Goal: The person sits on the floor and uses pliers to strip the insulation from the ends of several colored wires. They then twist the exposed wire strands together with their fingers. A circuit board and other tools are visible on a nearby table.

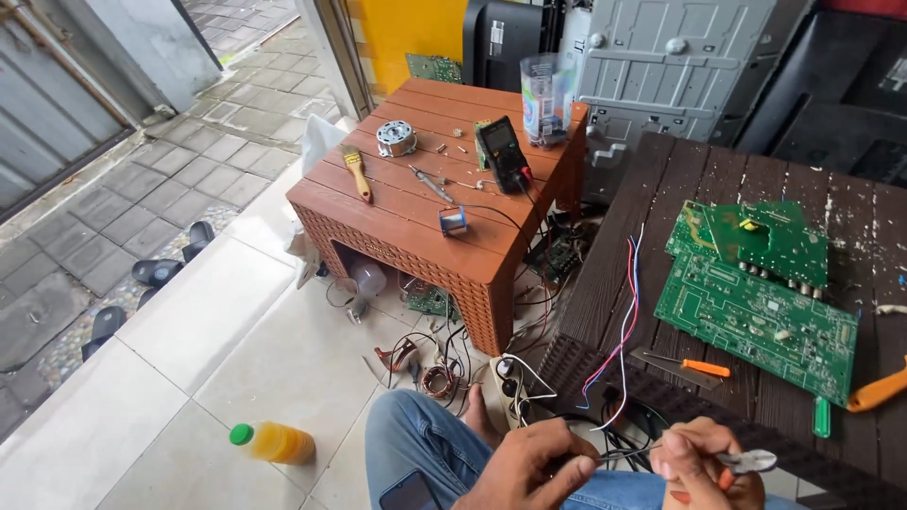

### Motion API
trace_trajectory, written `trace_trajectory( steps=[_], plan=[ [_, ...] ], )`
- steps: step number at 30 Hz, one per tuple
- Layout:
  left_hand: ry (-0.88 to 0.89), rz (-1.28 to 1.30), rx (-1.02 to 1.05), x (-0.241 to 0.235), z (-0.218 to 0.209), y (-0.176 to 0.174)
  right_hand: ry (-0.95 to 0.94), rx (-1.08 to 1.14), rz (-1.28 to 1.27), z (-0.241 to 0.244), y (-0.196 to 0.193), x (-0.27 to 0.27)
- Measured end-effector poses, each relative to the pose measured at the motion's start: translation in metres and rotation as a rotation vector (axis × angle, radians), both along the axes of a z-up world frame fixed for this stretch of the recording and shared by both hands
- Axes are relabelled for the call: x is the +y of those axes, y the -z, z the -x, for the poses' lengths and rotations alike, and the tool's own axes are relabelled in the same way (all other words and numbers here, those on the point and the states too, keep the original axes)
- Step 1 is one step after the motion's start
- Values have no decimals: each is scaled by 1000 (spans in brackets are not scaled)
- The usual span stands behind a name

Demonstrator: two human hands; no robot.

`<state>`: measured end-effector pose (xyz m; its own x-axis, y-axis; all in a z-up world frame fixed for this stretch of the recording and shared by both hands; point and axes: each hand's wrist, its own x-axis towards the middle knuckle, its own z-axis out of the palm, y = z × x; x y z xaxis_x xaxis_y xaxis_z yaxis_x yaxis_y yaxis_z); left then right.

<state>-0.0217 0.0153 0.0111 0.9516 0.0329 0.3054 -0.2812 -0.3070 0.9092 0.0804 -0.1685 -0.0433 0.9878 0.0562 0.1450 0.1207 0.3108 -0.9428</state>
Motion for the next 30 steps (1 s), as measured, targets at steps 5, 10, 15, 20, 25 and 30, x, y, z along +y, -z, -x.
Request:
trace_trajectory(
  steps=[5,10,15,20,25,30],
  plan=[
    [65,-50,-75,3,4,1,51,6,44,-3,-2,-7],
    [-38,-34,-174,0,2,5,20,-36,-21,10,-27,0],
    [-159,-181,-356,-6,-4,10,44,-9,-29,14,-29,-1],
    [-274,-308,-467,-6,-10,15,-88,-102,-198,3,-13,-6],
    [-388,-414,-579,-1,-10,11,-36,-63,-228,9,-16,-4],
    [-547,-239,-400,11,-8,36,-5,-29,-223,2,-41,-17]
  ],
)
